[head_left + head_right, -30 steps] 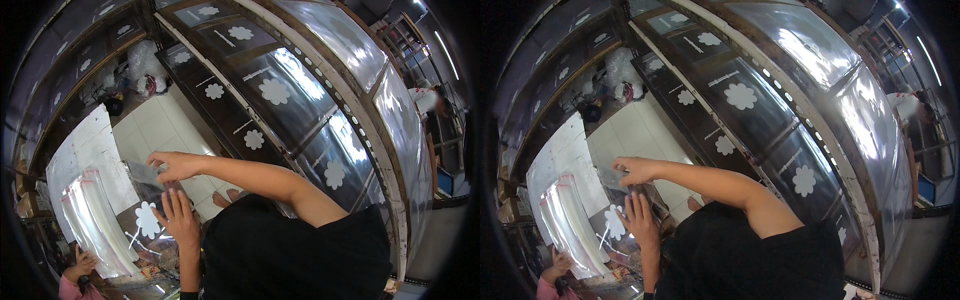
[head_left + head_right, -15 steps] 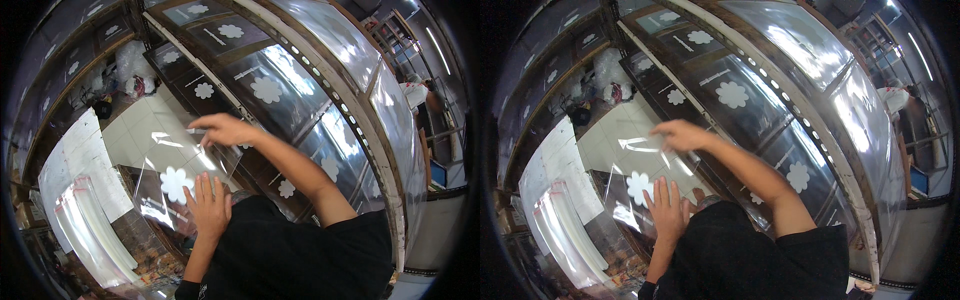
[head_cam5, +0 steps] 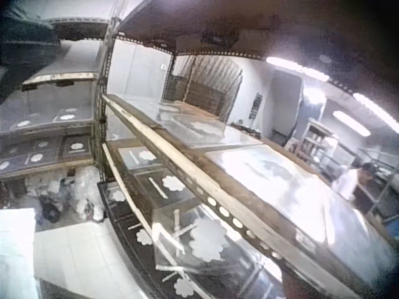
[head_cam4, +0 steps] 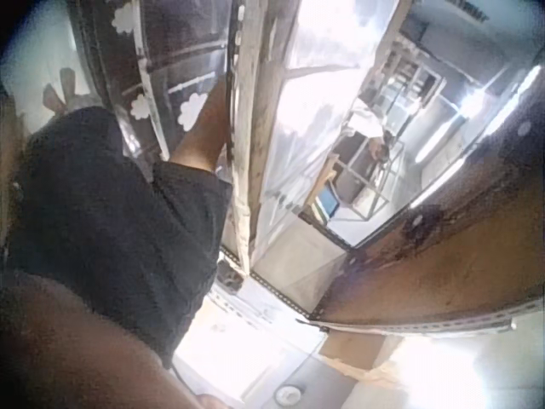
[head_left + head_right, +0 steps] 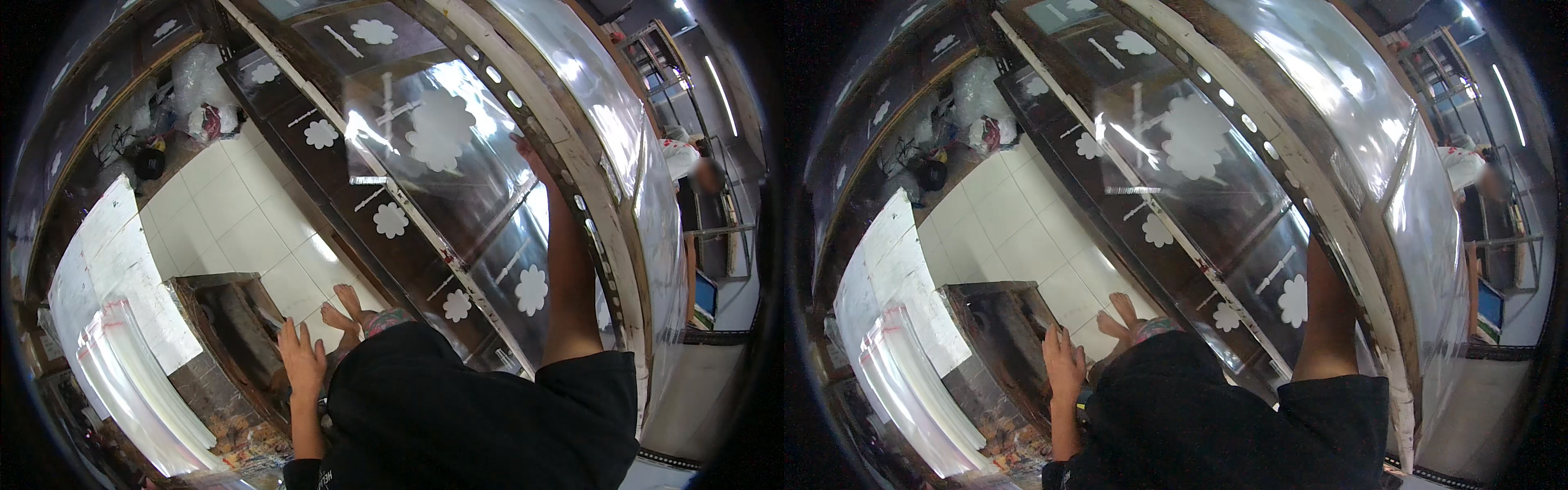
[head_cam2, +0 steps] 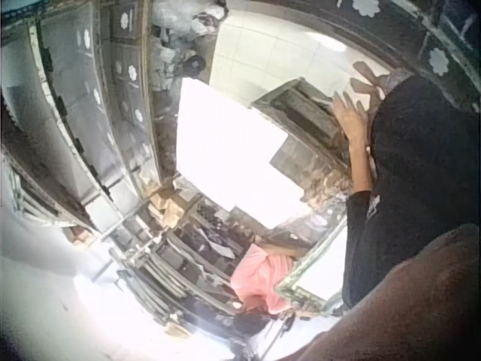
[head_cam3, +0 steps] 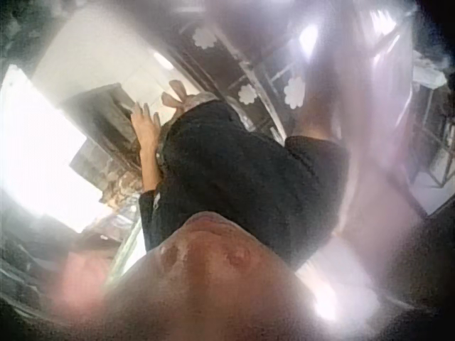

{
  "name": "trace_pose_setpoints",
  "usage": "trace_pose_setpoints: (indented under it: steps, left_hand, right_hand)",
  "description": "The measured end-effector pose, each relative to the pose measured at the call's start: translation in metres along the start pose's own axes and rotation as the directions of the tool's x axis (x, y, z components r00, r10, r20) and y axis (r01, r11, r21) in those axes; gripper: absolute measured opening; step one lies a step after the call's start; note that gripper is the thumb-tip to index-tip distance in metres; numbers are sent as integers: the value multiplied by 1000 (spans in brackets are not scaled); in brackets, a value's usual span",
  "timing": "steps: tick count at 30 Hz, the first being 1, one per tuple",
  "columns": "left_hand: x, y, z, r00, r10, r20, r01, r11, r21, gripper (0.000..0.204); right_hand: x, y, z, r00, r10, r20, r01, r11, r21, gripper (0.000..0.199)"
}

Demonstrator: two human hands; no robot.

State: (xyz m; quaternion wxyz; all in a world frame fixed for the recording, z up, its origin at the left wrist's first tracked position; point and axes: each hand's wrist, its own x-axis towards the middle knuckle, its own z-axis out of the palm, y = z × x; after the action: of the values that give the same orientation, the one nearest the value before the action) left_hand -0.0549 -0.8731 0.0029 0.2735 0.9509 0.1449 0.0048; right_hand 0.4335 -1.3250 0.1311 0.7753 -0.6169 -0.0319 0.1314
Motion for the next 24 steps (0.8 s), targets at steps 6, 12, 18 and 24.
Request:
trace_pose_setpoints:
  steps: [6,12,18,24]
  left_hand:
    - [-29,-70,64,968,-163,191,183,979,-92,48]
    - [-36,-63,74,837,-305,454,385,918,-94,47]
    - [-61,-72,96,686,-435,583,537,843,-3,47]
    - [-61,-82,91,663,-470,583,562,827,27,48]
  right_hand:
    - [-9,39,-149,992,75,-106,-36,944,328,56]
    - [-8,60,-223,936,21,-351,41,985,170,51]
    - [8,68,-179,839,-34,-543,57,998,25,57]
    - [13,63,-172,745,-89,-661,-17,988,-152,64]
